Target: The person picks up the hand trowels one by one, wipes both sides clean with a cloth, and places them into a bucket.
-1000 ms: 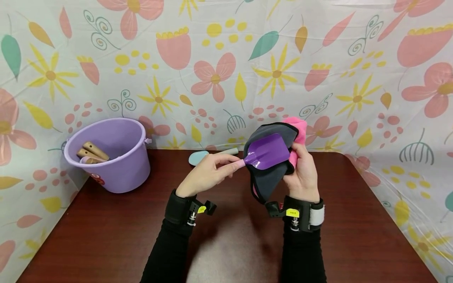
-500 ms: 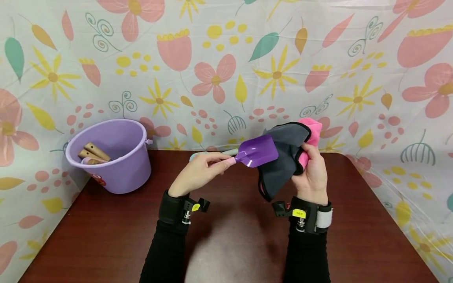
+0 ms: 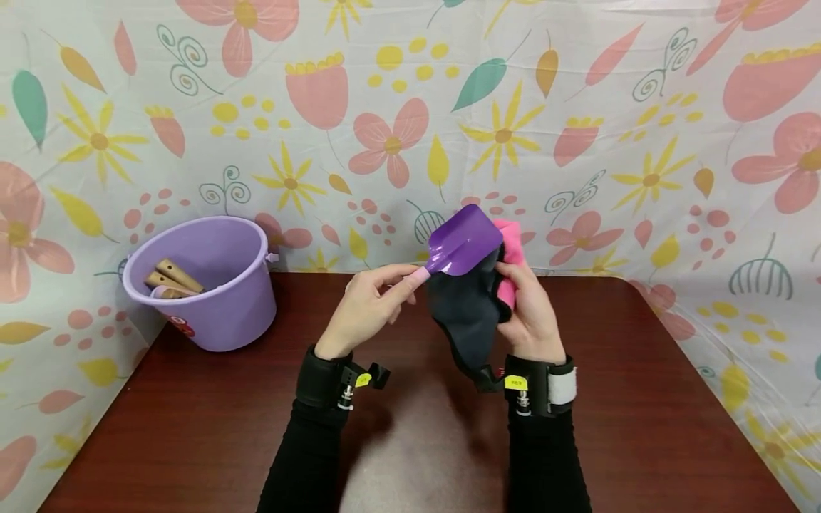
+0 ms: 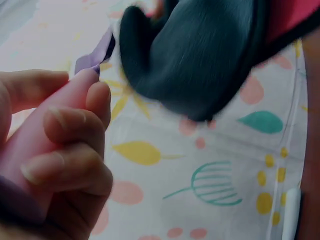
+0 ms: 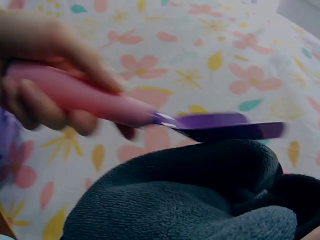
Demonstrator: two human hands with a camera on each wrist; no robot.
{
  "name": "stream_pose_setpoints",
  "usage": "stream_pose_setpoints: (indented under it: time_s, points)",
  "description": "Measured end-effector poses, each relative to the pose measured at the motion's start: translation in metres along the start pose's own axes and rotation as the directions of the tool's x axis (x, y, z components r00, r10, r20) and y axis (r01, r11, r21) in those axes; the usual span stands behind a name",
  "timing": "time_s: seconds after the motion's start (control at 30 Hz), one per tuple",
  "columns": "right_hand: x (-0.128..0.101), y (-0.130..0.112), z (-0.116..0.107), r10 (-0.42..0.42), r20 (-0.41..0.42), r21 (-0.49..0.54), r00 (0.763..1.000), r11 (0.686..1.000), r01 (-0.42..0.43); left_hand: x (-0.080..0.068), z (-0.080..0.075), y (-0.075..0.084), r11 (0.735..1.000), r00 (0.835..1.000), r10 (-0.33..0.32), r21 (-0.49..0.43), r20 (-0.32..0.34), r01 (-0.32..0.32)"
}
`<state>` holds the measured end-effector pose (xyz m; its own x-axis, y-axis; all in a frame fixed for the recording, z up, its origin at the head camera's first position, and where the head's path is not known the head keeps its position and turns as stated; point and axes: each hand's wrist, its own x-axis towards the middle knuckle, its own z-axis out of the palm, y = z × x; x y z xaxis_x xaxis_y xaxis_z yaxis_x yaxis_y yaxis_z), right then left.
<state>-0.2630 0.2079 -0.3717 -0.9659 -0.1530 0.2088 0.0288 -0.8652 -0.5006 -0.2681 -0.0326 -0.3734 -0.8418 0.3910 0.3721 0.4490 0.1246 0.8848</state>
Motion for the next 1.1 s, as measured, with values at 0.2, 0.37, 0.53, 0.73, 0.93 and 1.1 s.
stream_pose_setpoints:
  time_s: [0.2, 0.37, 0.53, 0.73, 0.93, 1.1]
  points:
    - [0.003, 0.014, 0.007, 0.003, 0.067, 0.037, 0.998, 0.999, -0.006, 0.001, 0.012, -0.002, 1.0, 0.997, 0.006, -0.023, 0.071, -0.004]
    - [0.003, 0.012, 0.006, -0.011, 0.037, 0.178, 0.999, 0.984, 0.005, 0.0, 0.013, -0.001, 0.999, 0.99, -0.038, -0.031, 0.139, 0.042]
    - [0.003, 0.006, 0.003, -0.046, 0.062, 0.264, 0.997, 0.964, 0.028, 0.001, 0.012, -0.002, 0.997, 0.98, -0.075, 0.013, 0.186, 0.074]
    - [0.001, 0.0, -0.001, -0.092, 0.024, 0.285, 0.995, 0.955, 0.082, 0.0, 0.006, -0.006, 0.99, 0.967, -0.14, 0.054, 0.214, 0.131]
    - [0.001, -0.007, -0.005, -0.141, 0.025, 0.343, 0.99, 0.931, 0.124, 0.0, 0.001, -0.01, 0.983, 0.965, -0.173, 0.099, 0.198, 0.156]
    - [0.001, -0.012, -0.006, -0.244, -0.006, 0.249, 0.97, 0.939, 0.238, 0.001, -0.001, -0.011, 0.979, 0.968, -0.175, 0.139, 0.182, 0.151]
